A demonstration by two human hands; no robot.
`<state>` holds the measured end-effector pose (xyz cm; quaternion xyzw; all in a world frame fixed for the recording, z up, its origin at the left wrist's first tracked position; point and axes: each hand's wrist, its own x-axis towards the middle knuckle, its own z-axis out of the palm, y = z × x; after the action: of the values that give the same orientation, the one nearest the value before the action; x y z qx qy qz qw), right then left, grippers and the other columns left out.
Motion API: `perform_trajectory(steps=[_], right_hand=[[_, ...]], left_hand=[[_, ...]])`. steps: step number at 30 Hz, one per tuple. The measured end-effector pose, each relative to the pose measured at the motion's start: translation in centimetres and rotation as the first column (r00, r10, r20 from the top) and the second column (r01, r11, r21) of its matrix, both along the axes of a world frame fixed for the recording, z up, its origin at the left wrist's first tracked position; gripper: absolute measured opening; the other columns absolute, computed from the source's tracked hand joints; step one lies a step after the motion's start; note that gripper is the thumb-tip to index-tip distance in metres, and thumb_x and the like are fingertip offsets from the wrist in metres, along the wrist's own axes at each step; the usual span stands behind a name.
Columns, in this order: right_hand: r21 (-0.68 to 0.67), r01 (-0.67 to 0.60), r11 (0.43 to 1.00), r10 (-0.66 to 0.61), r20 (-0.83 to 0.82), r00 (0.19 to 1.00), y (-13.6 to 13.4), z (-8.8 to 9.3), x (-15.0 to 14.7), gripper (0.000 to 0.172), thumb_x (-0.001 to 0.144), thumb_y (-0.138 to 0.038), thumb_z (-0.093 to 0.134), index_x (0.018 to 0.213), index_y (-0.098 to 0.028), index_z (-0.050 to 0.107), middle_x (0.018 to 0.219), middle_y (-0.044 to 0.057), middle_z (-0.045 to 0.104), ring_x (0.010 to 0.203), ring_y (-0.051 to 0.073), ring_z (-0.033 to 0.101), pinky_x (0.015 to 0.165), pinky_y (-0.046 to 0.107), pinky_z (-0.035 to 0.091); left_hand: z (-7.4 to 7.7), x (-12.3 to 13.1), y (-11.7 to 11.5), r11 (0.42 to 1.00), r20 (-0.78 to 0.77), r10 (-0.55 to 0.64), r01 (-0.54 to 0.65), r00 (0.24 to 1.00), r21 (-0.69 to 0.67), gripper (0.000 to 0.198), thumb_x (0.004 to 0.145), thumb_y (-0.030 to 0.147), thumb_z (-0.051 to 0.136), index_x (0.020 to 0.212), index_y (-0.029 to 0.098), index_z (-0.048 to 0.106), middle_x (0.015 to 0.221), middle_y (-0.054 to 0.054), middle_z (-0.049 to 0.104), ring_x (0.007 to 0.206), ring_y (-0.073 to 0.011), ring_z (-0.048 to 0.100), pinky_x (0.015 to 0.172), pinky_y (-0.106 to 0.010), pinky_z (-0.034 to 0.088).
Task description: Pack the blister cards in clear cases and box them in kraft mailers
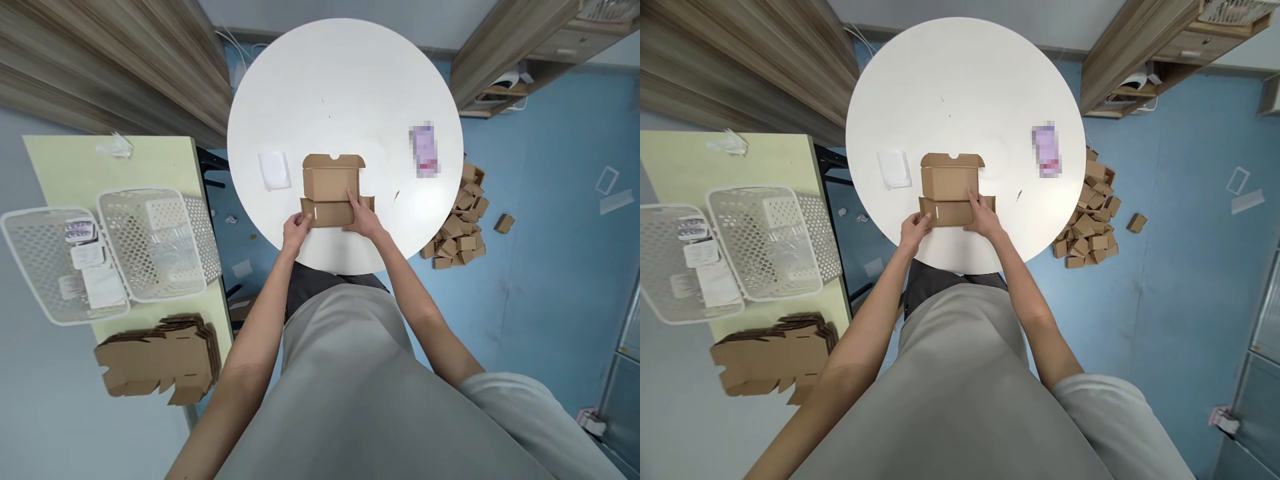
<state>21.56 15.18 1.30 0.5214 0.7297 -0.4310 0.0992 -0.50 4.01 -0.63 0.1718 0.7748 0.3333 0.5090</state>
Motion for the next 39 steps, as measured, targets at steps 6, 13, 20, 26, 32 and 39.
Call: perform_trajectory(steps=[6,13,20,26,32,39], right_hand=[[-0.049,-0.005,0.999,0.004,-0.014,1.000,0.2,-0.1,0.0,0.150,0.074,-0.037,0.103,0.183,-0.035,0.001,0.187,0.024,0.013,0.154,0.050,0.054,0.117,0.062,0.057],[-0.008,0.007,1.000,-0.007,-0.020,1.000,0.7,0.1,-0.6,0.148,0.076,-0.031,0.101,0.183,-0.034,0.000,0.187,0.022,0.014,0.160,0.049,0.047,0.122,0.061,0.054],[0.001,-0.021,1.000,0.021,-0.003,1.000,0.8,0.4,-0.6,0.140,0.078,-0.034,0.100,0.183,-0.034,0.008,0.188,0.022,0.012,0.155,0.048,0.055,0.117,0.058,0.059],[0.036,0.036,0.999,-0.035,-0.027,0.999,-0.3,0.2,-0.7,0.121,0.086,-0.038,0.094,0.182,-0.029,0.021,0.185,0.024,0.021,0.148,0.046,0.061,0.115,0.059,0.060],[0.235,0.261,0.936,-0.213,-0.211,0.954,-0.7,0.3,2.7,0.067,0.107,-0.040,0.066,0.169,-0.023,0.047,0.170,0.019,0.047,0.148,0.034,0.060,0.120,0.051,0.056],[0.104,0.472,0.876,-0.473,-0.011,0.881,-1.7,-1.2,5.9,0.038,0.106,-0.042,0.062,0.135,-0.017,0.066,0.129,0.017,0.077,0.117,0.031,0.074,0.104,0.046,0.060]], left_hand=[[1.4,2.3,0.8,0.995,-0.078,-0.094,0.097,0.993,0.032,0.049,0.105,0.051,0.067,0.138,0.015,0.068,0.138,-0.018,0.074,0.118,-0.0272,0.076,0.093,-0.038,0.065],[1.1,2.6,1.7,0.955,-0.389,-0.296,0.262,0.873,-0.138,0.023,0.099,0.031,0.069,0.117,0.018,0.070,0.116,-0.012,0.081,0.102,-0.0264,0.079,0.098,-0.039,0.058],[0.7,1.6,1.9,0.912,-0.499,-0.410,0.342,0.763,-0.226,0.015,0.096,0.018,0.061,0.110,0.020,0.067,0.105,-0.010,0.078,0.101,-0.0292,0.075,0.095,-0.042,0.056],[1.4,2.3,2.3,0.881,-0.564,-0.470,0.405,0.679,-0.246,0.018,0.095,0.014,0.058,0.111,0.019,0.065,0.117,-0.018,0.072,0.109,-0.0362,0.071,0.099,-0.050,0.056],[1.9,3.3,2.5,0.884,-0.538,-0.467,0.395,0.702,-0.251,0.022,0.097,0.010,0.055,0.114,0.020,0.065,0.122,-0.018,0.066,0.114,-0.0381,0.070,0.102,-0.050,0.056],[1.8,3.5,2.2,0.894,-0.531,-0.447,0.385,0.720,-0.230,0.024,0.098,0.011,0.054,0.115,0.022,0.066,0.124,-0.018,0.065,0.115,-0.0387,0.070,0.102,-0.049,0.055]])
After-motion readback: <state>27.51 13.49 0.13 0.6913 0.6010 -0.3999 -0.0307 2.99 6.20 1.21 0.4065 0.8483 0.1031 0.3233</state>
